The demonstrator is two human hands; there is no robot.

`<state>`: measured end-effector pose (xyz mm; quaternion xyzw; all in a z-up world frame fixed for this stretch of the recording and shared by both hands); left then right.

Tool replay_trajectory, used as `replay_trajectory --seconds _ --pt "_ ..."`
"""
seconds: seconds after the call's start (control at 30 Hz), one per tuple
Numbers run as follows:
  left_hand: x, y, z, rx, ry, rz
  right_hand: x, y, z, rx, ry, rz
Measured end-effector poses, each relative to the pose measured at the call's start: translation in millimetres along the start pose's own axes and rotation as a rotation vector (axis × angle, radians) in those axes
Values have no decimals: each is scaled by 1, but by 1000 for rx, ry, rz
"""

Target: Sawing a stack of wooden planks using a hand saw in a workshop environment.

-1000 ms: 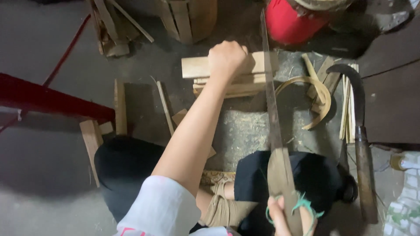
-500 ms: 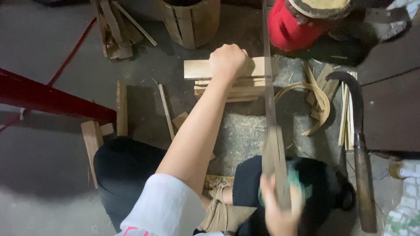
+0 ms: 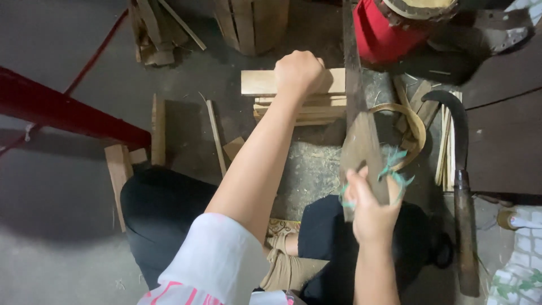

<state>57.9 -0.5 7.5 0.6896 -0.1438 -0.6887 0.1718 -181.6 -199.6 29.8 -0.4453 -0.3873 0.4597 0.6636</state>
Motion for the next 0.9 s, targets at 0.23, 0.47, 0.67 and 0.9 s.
replay_trajectory --seconds 0.23,0.47,0.67,0.9 --pt "0 0 -12 -45 -68 6 -92 65 101 -279 137 840" --pt "1 -4 -23 93 -56 -101 -41 -11 94 -103 142 723" --pt "22 -18 -31 80 3 -56 -77 -4 76 133 158 670" --pt "15 -11 -11 151 11 -50 -45 -20 76 -322 159 833"
Point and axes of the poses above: each hand's wrist, its own z-axis away from the middle knuckle, its own x-axis out of the palm, y = z × x, the point moved 5 cm from there along -z, towards the middle knuckle, and after that the axes turned 9 degrees about x, right-handed, at the moved point
